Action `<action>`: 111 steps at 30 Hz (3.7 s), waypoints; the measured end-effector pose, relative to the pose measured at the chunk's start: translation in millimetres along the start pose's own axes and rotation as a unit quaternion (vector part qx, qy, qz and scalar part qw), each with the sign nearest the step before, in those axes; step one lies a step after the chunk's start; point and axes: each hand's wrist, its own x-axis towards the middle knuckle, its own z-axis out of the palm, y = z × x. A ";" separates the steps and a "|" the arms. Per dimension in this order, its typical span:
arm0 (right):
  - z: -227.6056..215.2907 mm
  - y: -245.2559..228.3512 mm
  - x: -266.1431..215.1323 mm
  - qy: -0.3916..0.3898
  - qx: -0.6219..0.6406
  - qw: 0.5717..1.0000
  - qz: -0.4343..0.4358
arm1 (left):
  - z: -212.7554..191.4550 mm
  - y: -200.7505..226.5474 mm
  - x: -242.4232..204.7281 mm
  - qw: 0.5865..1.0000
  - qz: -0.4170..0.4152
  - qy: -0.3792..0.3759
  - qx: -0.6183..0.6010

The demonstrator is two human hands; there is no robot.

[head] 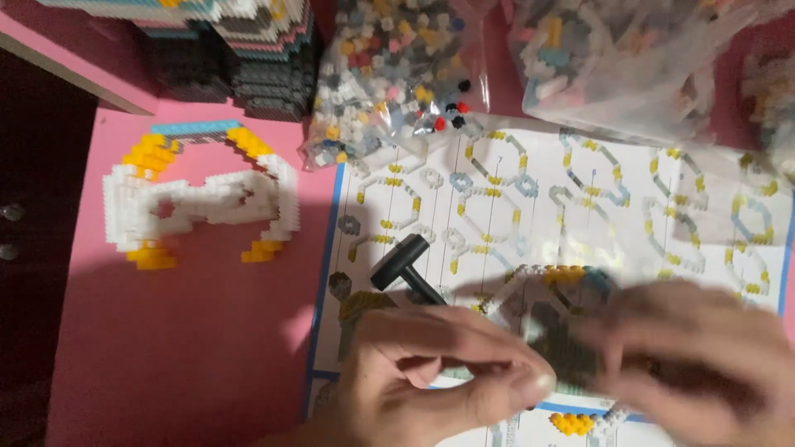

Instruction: Assembling a small model using micro building blocks and an assembly tool while following a manual.

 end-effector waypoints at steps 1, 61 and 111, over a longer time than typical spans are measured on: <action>-0.5 9.2 -0.5 0.026 0.023 0.999 0.036 | -0.7 3.6 2.3 0.999 0.036 0.006 0.024; 7.9 11.9 -1.9 0.010 0.374 0.916 0.147 | -14.0 -17.1 1.4 0.973 -0.204 -0.066 -0.089; 18.1 -2.2 -16.8 0.091 0.352 0.828 0.426 | -3.3 -23.9 6.0 0.968 -0.204 0.082 -0.122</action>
